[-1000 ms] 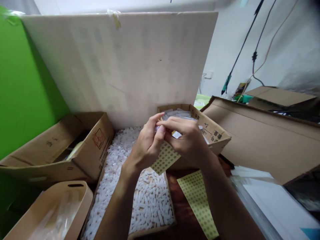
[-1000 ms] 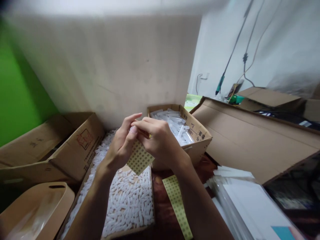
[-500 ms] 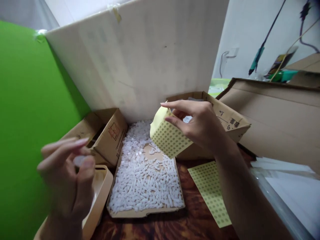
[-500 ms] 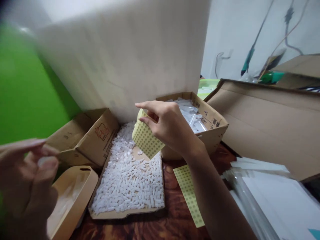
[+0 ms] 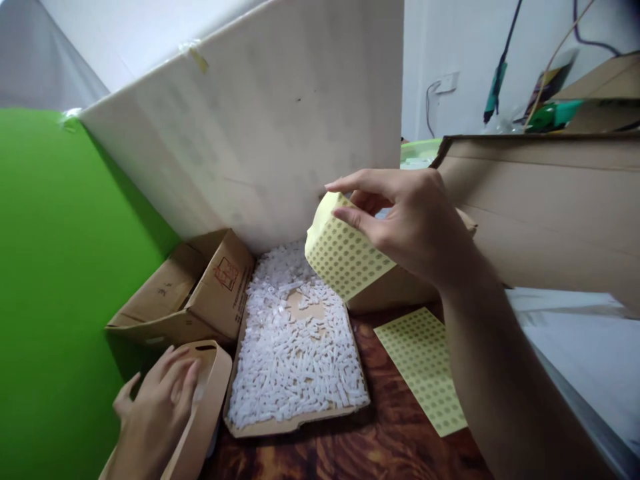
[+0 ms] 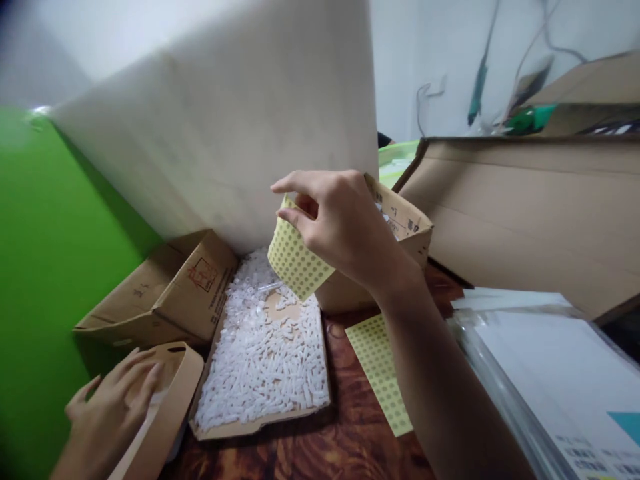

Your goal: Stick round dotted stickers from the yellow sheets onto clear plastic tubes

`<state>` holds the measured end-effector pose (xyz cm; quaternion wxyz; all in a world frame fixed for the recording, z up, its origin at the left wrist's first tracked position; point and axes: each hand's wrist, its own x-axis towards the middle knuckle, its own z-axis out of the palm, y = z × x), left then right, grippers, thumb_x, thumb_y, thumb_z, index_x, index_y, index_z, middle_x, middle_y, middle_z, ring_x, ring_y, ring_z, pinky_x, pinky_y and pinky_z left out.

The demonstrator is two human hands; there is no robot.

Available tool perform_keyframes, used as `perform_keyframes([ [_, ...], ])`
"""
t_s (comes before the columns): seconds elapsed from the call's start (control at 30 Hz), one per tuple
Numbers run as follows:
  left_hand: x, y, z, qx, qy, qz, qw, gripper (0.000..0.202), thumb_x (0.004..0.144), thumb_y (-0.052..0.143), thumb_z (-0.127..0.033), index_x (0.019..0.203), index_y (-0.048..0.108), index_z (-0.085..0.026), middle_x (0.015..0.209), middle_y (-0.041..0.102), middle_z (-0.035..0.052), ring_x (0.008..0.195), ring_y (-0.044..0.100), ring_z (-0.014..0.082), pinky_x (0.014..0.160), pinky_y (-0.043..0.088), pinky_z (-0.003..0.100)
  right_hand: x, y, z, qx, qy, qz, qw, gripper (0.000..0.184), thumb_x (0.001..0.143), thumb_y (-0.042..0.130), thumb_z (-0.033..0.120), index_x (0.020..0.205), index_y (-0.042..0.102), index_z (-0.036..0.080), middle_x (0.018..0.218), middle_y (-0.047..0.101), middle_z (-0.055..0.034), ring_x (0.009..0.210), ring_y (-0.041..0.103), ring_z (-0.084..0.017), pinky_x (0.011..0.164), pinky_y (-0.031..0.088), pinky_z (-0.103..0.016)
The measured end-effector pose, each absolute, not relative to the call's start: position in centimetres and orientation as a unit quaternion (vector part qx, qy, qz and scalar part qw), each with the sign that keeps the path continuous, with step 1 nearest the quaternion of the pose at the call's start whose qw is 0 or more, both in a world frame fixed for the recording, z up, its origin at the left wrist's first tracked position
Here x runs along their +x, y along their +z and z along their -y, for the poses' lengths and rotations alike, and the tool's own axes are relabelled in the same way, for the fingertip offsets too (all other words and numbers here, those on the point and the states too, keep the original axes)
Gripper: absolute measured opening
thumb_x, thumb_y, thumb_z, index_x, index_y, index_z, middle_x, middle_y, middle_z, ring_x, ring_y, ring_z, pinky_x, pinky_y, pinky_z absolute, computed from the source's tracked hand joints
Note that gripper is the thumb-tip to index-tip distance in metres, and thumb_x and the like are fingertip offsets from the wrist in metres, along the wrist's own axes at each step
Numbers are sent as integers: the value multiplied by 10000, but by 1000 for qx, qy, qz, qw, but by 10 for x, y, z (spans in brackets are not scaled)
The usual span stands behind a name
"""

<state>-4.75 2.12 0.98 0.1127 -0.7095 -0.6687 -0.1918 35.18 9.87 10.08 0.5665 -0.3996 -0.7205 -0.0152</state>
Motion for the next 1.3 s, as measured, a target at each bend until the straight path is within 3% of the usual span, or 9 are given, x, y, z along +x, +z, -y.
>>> perform_keyframes([
  [0.17,26,11,-92,-741,-306,594,-62,210,941,552,-399,938,698,-249,1005,740,73,946,687,268,850,499,377,348,101,-102,-399,-15,725,561,232,888,742,207,1117,767,188,864,759,-21,717,660,-165,748,537,-320],
  [0.27,69,-6,-146,-760,-311,559,-116,41,829,716,-252,801,711,-222,824,699,32,785,662,203,741,479,298,346,100,-105,-403,-10,722,563,219,926,683,205,1134,749,190,952,765,-42,764,674,-180,744,537,-334],
  [0.47,94,-43,-198,-767,-374,505,-128,249,935,687,-338,763,606,-177,720,587,-21,688,615,137,661,494,270,356,99,-110,-402,-21,689,602,226,980,530,132,1010,747,183,960,715,-78,917,671,-214,840,519,-367],
  [0.6,84,-31,-221,-757,-409,489,-145,321,802,736,-236,599,492,-193,581,445,-41,618,571,164,626,442,289,360,97,-116,-414,23,657,630,241,979,504,136,1021,737,180,1016,715,-87,990,666,-217,905,519,-384],
  [0.77,80,9,-228,-728,-464,472,-177,80,826,591,-271,867,561,-209,879,604,58,883,633,233,803,499,360,356,93,-122,-410,143,643,631,332,948,555,201,1258,672,191,1254,631,-112,1092,647,-226,883,569,-363],
  [0.83,85,23,-215,-717,-496,444,-210,129,889,516,-299,990,505,-218,901,606,31,860,628,190,816,503,324,351,91,-124,-398,195,643,625,351,939,581,232,1279,659,207,1293,613,-108,1099,650,-230,869,586,-358],
  [0.97,105,51,-179,-623,-648,342,-275,140,864,619,-276,897,501,-209,748,498,-41,669,499,109,657,438,213,334,86,-127,-379,258,626,631,366,911,628,232,1276,658,253,1220,663,-76,1038,676,-224,855,603,-363],
  [1.13,122,71,-155,-620,-627,323,-345,408,849,756,-395,1196,612,-237,1051,660,23,772,629,114,661,518,206,308,80,-126,-349,302,625,630,549,874,648,170,1400,559,299,1227,690,-59,1011,692,-224,858,613,-378],
  [1.3,114,67,-159,-537,-653,309,-436,467,750,861,-391,1124,666,-191,1040,714,60,820,698,149,672,561,215,295,78,-125,-336,316,619,635,502,918,632,242,1408,526,270,1236,698,-76,1085,694,-243,925,599,-397],
])
